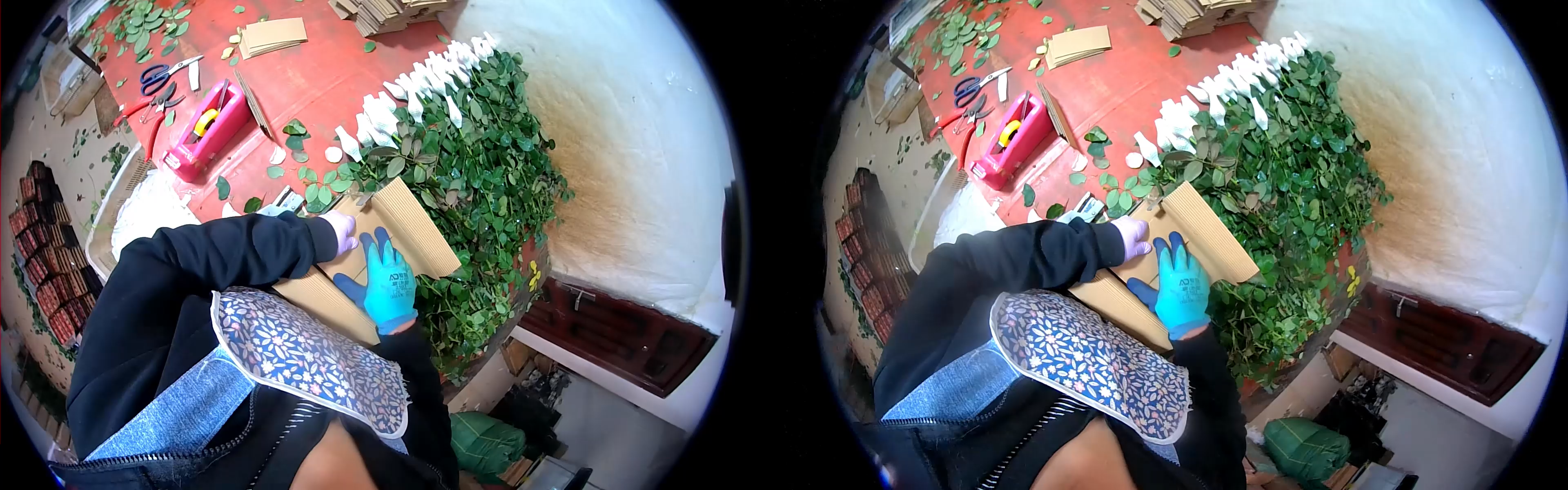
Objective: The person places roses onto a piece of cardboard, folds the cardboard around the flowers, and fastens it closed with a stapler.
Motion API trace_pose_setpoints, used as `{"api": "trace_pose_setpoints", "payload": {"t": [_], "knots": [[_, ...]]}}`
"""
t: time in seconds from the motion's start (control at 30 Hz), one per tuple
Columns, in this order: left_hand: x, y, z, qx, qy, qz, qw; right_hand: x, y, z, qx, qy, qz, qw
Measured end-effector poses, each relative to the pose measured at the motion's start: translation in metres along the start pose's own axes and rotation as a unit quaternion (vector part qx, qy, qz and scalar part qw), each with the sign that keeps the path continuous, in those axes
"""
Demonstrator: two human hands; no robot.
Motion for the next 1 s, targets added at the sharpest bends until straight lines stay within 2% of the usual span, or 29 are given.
{"api": "trace_pose_setpoints", "payload": {"t": [0.03,0.1,0.13,0.27,0.37,0.43,0.5,0.57,0.67,0.73,0.77,0.83,0.9,0.93,0.97,1.0], "knots": [[-0.013,-0.010,-0.001,-0.001,-0.002,-0.002,1.000,0.004,-0.002,0.002,0.015,0.017,0.002,1.000],[-0.026,-0.022,-0.002,0.016,0.070,0.131,0.989,0.007,-0.002,0.003,0.013,0.031,-0.014,0.999],[-0.033,-0.027,-0.001,0.057,0.069,0.144,0.986,0.010,-0.002,0.003,0.004,0.030,-0.019,0.999],[-0.053,-0.010,-0.006,0.040,0.024,0.192,0.980,0.020,-0.004,0.004,0.013,0.060,-0.040,0.997],[-0.068,-0.022,-0.013,0.121,-0.089,0.240,0.959,0.022,-0.005,0.001,0.009,0.042,-0.049,0.998],[-0.051,-0.049,-0.019,0.220,-0.036,0.228,0.948,0.025,-0.011,-0.006,-0.003,0.043,-0.102,0.994],[-0.042,-0.061,-0.028,0.311,-0.010,0.135,0.941,0.020,-0.012,-0.004,0.027,0.086,-0.093,0.992],[-0.031,-0.056,-0.025,0.263,0.046,0.157,0.951,0.015,-0.013,-0.008,0.046,0.074,-0.075,0.993],[-0.034,-0.063,-0.030,0.253,0.043,0.177,0.950,0.014,-0.016,-0.017,0.054,0.056,-0.061,0.995],[-0.031,-0.065,-0.030,0.246,0.045,0.188,0.950,0.000,-0.012,-0.018,0.014,-0.004,-0.037,0.999],[-0.029,-0.066,-0.030,0.235,0.049,0.201,0.950,-0.008,-0.018,-0.018,0.027,-0.013,-0.040,0.999],[-0.026,-0.067,-0.031,0.255,0.059,0.190,0.946,-0.025,-0.021,-0.017,0.025,0.115,0.064,0.991],[-0.026,-0.067,-0.032,0.270,0.025,0.183,0.945,-0.090,-0.036,-0.007,-0.025,-0.137,0.176,0.974],[-0.024,-0.068,-0.033,0.267,0.029,0.197,0.943,-0.135,-0.039,0.015,-0.054,-0.199,0.088,0.974],[-0.020,-0.063,-0.031,0.205,0.077,0.213,0.952,-0.153,-0.059,0.032,0.024,-0.140,0.040,0.989],[-0.018,-0.063,-0.030,0.182,0.094,0.229,0.952,-0.165,-0.084,0.048,0.063,-0.137,0.026,0.988]]}}
Point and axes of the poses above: each hand's wrist, its own z-axis towards the middle knuckle, its own x-axis out of the palm, y = z × x, the point moved 7 cm from there along z, towards the middle knuckle, and after that the axes turned 12 degrees about -y, right-handed, at the moved point
